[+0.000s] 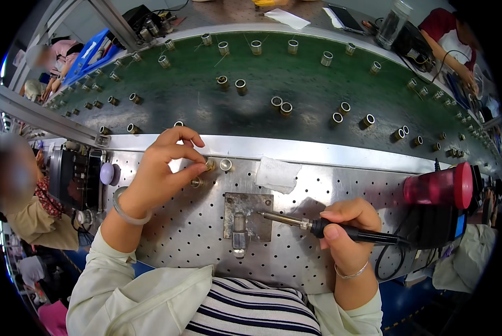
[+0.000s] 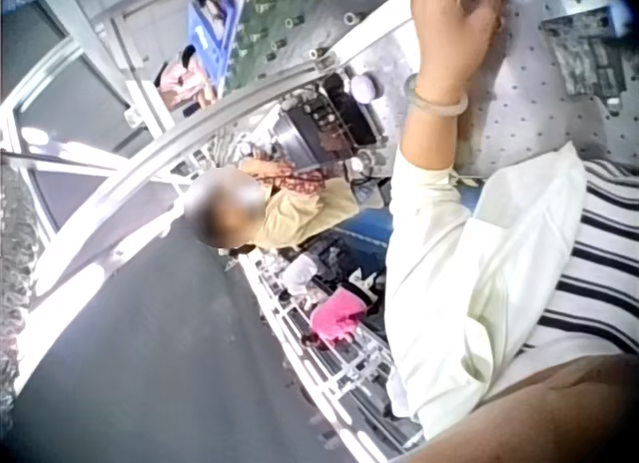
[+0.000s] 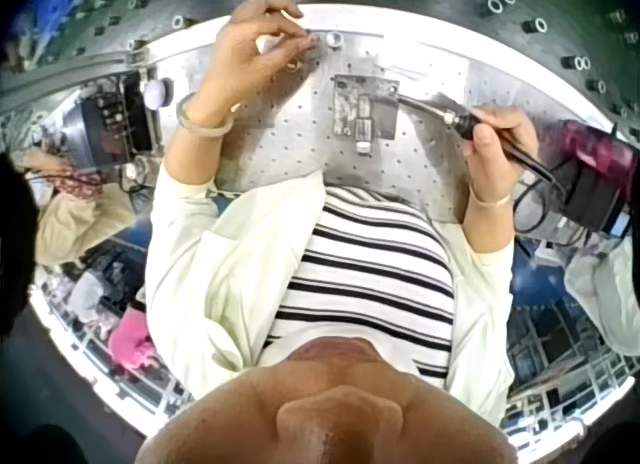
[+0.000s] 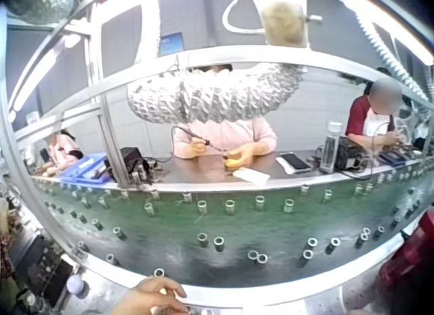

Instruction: The person uses a soldering iron to apply heat to small cylindrical metal components held in the left hand. The person repeatedly picks up components from a green workbench, applies the soldering iron to the top edge, and places the components back down.

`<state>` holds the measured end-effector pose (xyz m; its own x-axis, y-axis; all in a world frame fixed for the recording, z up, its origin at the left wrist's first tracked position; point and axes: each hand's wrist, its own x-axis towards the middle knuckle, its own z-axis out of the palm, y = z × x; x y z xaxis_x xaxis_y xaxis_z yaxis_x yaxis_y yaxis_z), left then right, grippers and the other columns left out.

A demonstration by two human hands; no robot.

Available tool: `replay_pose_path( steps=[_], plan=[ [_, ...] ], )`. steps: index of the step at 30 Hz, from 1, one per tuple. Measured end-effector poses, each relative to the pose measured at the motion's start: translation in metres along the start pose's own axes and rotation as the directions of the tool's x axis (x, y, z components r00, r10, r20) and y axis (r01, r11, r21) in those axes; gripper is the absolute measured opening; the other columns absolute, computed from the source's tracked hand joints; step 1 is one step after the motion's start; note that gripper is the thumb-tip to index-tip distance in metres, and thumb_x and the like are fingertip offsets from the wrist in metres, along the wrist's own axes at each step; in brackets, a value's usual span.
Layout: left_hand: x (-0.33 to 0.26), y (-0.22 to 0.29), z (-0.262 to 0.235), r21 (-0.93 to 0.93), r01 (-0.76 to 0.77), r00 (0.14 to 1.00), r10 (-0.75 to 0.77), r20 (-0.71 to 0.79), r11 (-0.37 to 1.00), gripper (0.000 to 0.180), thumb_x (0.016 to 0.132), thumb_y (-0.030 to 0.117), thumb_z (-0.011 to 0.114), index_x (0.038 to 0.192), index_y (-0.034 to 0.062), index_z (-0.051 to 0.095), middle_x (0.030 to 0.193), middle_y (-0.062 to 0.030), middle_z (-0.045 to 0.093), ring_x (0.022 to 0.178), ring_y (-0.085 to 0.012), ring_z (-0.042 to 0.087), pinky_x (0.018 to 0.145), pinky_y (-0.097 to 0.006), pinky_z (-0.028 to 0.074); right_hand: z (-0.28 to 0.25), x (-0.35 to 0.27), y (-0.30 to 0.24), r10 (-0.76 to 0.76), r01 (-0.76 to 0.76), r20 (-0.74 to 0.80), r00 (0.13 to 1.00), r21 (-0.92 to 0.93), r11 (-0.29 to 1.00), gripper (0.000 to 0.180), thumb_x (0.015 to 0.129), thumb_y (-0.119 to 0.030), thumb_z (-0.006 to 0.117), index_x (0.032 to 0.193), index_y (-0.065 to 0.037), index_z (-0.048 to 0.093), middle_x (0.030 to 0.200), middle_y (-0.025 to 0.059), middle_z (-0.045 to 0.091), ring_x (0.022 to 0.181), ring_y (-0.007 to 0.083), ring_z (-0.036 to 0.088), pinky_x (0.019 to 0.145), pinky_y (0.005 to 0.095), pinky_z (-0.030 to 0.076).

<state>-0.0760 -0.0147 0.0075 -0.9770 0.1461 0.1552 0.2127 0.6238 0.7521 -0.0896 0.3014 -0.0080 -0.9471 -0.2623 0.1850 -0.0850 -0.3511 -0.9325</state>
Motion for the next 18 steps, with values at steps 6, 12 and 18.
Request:
replay_pose_path(
  steps=[6,12,18],
  plan=[
    [0.005,0.021,0.014,-0.770,0.351,0.932,-0.121,0.342,0.533,0.005,0.080,0.000,0.065,0.085,-0.0012,0.065,0.099,-0.0129,0.062,0.093,-0.0196,0.059,0.083,-0.029,0.046,0.001,0.000,-0.004,0.025,-0.025,-0.005,1.000,0.011,1.000,0.024,0.077,-0.014,0.074,0.080,0.002,0.057,0.065,0.0097,0.058,0.044,0.0092,0.052,0.043,0.0181,0.041],
    [0.010,0.030,0.031,-0.783,0.467,0.872,-0.065,0.486,0.412,0.015,0.079,-0.001,0.066,0.093,-0.0020,0.064,0.099,-0.0156,0.065,0.093,-0.0194,0.062,0.083,-0.029,0.048,-0.003,-0.002,-0.004,0.043,-0.043,0.002,0.999,0.037,0.998,0.021,0.075,-0.010,0.072,0.080,0.002,0.057,0.065,0.0093,0.059,0.044,0.0092,0.052,0.044,0.0183,0.040],
    [0.008,0.036,0.036,-0.771,0.528,0.834,-0.047,0.550,0.355,0.035,0.077,-0.002,0.067,0.111,-0.0043,0.056,0.099,-0.0155,0.066,0.092,-0.0175,0.063,0.082,-0.028,0.050,-0.004,-0.005,-0.005,0.063,-0.067,0.065,0.996,0.047,0.997,0.015,0.075,-0.003,0.070,0.081,0.004,0.058,0.064,0.0093,0.059,0.046,0.0093,0.052,0.045,0.0188,0.039]
  ],
)
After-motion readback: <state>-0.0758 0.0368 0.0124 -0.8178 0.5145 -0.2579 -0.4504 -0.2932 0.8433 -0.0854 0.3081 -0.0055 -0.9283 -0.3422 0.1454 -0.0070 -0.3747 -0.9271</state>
